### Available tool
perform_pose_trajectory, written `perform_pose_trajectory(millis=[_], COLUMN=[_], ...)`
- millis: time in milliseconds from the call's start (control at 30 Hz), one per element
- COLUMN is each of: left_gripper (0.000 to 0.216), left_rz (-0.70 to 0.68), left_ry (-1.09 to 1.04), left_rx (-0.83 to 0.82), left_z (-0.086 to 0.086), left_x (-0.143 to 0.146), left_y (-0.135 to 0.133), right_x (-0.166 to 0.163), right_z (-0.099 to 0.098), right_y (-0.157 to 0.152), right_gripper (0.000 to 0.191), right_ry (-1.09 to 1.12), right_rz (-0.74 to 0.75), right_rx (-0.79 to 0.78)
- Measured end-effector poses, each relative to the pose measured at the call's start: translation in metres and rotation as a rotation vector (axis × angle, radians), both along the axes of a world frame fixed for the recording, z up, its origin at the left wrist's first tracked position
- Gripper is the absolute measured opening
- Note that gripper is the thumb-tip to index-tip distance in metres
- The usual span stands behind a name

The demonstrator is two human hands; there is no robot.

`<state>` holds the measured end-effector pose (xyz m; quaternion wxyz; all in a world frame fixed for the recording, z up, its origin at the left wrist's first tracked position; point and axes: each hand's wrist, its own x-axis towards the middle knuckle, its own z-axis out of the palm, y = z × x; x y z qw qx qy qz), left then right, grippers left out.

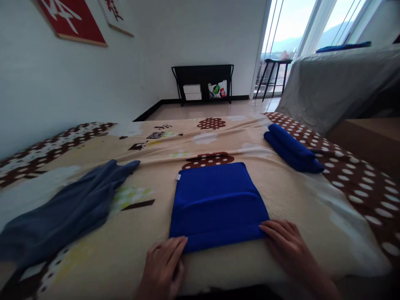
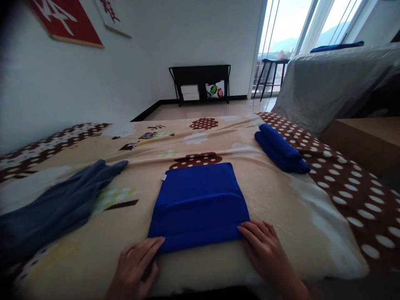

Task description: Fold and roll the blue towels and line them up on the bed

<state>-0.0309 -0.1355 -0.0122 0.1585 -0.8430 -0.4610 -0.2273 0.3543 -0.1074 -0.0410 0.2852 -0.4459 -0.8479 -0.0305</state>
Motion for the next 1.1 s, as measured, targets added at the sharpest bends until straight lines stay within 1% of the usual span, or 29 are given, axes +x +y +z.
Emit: perform_pose_trajectory(millis=[67, 167, 267, 333, 367, 433, 500, 533, 567, 600, 667, 700, 733, 767, 800, 900, 967, 1000, 1033, 1100], left_gripper=[0.036, 0.031, 0.033, 0.033, 0.032, 0.029, 0.031, 0.034, 0.037, 0.040, 0.046, 0.048, 0.047, 0.046, 0.044, 0.043, 0.042, 0.041, 0.042, 0.047], left_rz=[0.052, 0.094, 0.090, 0.108, 0.146, 0.297, 0.456, 0.472, 0.423, 0.320, 0.085, 0.011, -0.011, 0.013, 0.063, 0.226, 0.298, 0.316, 0.314, 0.237], left_ry=[-0.059, -0.130, -0.133, -0.099, -0.078, -0.040, -0.025, -0.034, -0.052, -0.072, -0.072, -0.047, -0.012, 0.024, 0.052, 0.068, 0.044, 0.026, 0.010, -0.006], left_rx=[0.014, 0.000, -0.084, -0.171, -0.197, -0.170, -0.044, 0.017, 0.054, 0.063, 0.023, -0.001, -0.019, -0.033, -0.042, -0.034, 0.022, 0.061, 0.094, 0.105], left_z=[-0.001, 0.007, 0.016, 0.016, 0.015, 0.011, 0.009, 0.009, 0.009, 0.008, 0.006, 0.004, 0.001, -0.002, -0.006, -0.016, -0.017, -0.015, -0.011, -0.003], left_x=[0.005, 0.008, 0.001, -0.006, -0.007, -0.002, 0.016, 0.029, 0.044, 0.060, 0.084, 0.091, 0.091, 0.085, 0.073, 0.020, -0.006, -0.010, -0.007, 0.017], left_y=[0.011, 0.021, 0.018, 0.011, 0.007, 0.001, -0.002, -0.001, 0.000, 0.002, 0.009, 0.013, 0.016, 0.018, 0.018, 0.014, 0.009, 0.007, 0.006, 0.008], right_x=[-0.005, -0.012, -0.012, -0.010, -0.010, -0.014, -0.029, -0.040, -0.054, -0.069, -0.098, -0.107, -0.111, -0.109, -0.101, -0.057, -0.035, -0.032, -0.035, -0.057], right_z=[0.002, 0.015, 0.025, 0.024, 0.022, 0.016, 0.013, 0.014, 0.015, 0.017, 0.022, 0.023, 0.023, 0.022, 0.019, 0.010, 0.007, 0.008, 0.010, 0.018], right_y=[0.010, 0.017, 0.010, 0.002, -0.001, -0.005, -0.007, -0.008, -0.009, -0.010, -0.010, -0.010, -0.008, -0.006, -0.003, 0.005, 0.007, 0.007, 0.005, 0.002], right_gripper=[0.030, 0.027, 0.030, 0.027, 0.024, 0.021, 0.023, 0.026, 0.029, 0.033, 0.037, 0.038, 0.039, 0.040, 0.043, 0.049, 0.047, 0.044, 0.041, 0.038], right_ry=[0.036, 0.087, 0.118, 0.100, 0.084, 0.058, 0.051, 0.055, 0.060, 0.059, 0.038, 0.012, -0.023, -0.059, -0.090, -0.134, -0.131, -0.126, -0.119, -0.114], right_rz=[-0.016, -0.035, -0.021, 0.005, 0.002, -0.064, -0.190, -0.233, -0.239, -0.203, -0.057, 0.008, 0.042, 0.040, 0.004, -0.155, -0.237, -0.260, -0.266, -0.201], right_rx=[-0.014, -0.056, -0.097, -0.137, -0.142, -0.089, 0.022, 0.072, 0.101, 0.104, 0.066, 0.032, -0.004, -0.032, -0.048, -0.046, -0.027, -0.020, -0.015, -0.035])
